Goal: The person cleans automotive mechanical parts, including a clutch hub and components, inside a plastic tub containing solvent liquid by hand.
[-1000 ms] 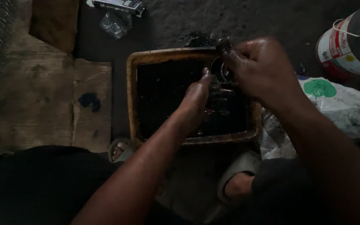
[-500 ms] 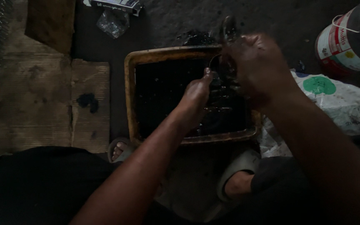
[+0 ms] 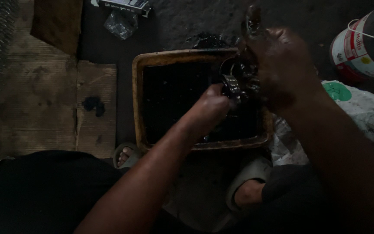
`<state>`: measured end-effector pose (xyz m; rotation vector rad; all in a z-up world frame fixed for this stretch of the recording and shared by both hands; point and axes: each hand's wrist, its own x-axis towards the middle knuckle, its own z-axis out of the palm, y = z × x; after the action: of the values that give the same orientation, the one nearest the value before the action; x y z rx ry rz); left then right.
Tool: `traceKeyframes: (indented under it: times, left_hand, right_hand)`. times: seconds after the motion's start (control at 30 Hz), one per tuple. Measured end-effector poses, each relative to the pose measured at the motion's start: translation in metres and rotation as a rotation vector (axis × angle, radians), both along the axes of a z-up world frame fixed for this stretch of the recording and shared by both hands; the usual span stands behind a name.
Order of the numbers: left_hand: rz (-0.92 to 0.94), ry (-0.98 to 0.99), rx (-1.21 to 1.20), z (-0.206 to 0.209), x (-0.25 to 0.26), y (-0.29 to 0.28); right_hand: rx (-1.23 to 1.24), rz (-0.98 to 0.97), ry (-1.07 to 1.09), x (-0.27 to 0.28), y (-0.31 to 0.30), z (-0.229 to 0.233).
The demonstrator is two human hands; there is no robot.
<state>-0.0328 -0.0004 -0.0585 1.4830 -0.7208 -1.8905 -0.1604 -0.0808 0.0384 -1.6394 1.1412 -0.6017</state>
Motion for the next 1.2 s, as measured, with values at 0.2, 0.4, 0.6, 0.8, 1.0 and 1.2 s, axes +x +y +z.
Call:
traceKeyframes:
  times: [0.2,0.4,0.6,0.8,1.0,1.2]
  left_hand:
    - [0.103,0.049,0.042,-0.015,-0.008,-0.006]
    - [0.035,0.017,-0.127,-0.029,-0.006,-0.004]
    - [0.177,0.142,-0.023,-0.024,-0.011,-0.007]
    - [0.132,-0.011,-0.019,-0.014,-0.008,-0.004]
    - [0.164,0.169,-0.215,-0.022,-0.012,-0.002]
    - [0.264,0.188,-0.087,-0.033,-0.021,-0.003]
  right_hand:
    - [0.206,0.052,-0.373,0.0,0.004,0.005]
    - [-0.469,0.223,0.179,-0.006,-0.002,0.0]
    - [-0.83,0.267,0.506,-0.015,-0.001,-0.011]
    - [-0.836,0.15,0.526,-0.013,-0.009,-0.017]
    - [-0.358,0.048,0.409,-0.009,-0.005,-0.016]
    - [-0.773,0.15,0.545,-0.002,-0.007,0.0]
